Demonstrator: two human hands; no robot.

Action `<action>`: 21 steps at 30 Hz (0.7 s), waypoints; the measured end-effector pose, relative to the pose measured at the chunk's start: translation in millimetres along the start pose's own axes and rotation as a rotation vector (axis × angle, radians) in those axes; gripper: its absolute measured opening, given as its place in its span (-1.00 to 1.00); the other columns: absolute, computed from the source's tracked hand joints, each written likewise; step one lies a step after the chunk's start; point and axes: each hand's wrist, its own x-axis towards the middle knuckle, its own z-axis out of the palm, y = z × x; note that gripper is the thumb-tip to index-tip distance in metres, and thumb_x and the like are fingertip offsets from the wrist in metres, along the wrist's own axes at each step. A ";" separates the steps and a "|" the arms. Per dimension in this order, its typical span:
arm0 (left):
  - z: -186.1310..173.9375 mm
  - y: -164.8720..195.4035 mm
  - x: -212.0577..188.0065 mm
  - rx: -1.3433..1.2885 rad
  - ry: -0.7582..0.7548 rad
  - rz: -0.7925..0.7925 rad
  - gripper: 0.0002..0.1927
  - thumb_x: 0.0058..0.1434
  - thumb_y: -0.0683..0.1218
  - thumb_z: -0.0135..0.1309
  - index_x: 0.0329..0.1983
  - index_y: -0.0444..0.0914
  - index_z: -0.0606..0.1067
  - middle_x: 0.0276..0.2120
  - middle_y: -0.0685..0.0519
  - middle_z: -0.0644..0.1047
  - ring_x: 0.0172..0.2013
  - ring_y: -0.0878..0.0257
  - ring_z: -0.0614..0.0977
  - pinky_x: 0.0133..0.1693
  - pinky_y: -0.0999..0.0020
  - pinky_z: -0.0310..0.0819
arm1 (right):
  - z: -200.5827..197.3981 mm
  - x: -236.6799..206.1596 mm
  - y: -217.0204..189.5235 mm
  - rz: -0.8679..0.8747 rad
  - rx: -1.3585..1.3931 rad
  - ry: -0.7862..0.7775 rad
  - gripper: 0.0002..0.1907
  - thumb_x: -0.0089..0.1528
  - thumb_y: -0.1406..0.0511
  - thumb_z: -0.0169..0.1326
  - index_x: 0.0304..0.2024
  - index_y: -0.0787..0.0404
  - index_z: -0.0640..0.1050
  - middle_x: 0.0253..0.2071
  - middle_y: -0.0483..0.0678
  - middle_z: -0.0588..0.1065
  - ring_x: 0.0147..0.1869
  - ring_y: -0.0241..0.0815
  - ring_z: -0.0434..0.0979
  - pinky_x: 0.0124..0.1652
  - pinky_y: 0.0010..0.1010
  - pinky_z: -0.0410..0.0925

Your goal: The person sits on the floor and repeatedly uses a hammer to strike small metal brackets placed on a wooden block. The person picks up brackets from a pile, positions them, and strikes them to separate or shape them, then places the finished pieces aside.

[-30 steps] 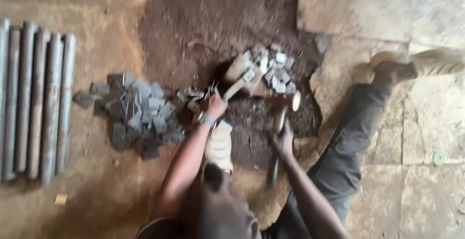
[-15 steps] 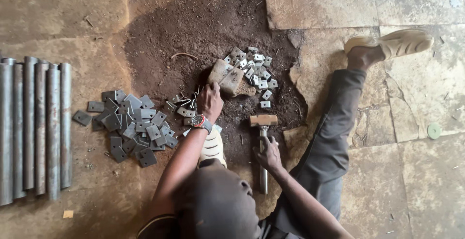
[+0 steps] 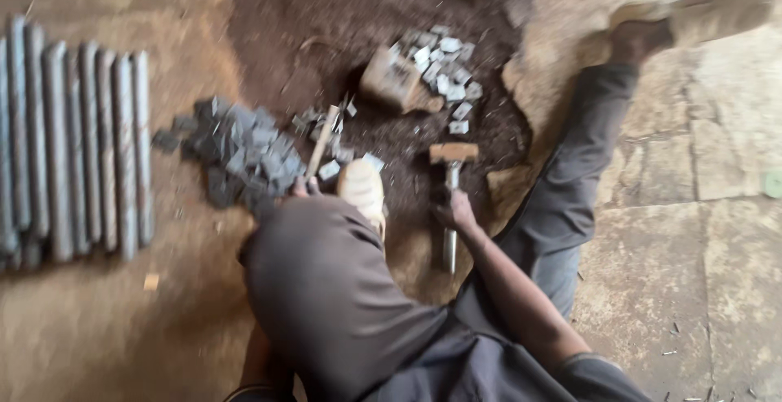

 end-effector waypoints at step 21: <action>-71.8 -25.6 -97.9 0.048 0.157 -0.223 -0.79 0.28 -0.05 0.07 -0.23 -0.31 0.43 -0.42 -0.17 0.51 -0.44 0.00 0.55 -0.43 0.15 0.41 | 110.9 48.6 -101.6 -0.629 -0.884 -0.737 -0.48 0.26 0.07 0.05 0.28 -0.31 0.32 0.50 0.17 -0.05 0.49 0.21 0.11 0.36 0.13 0.09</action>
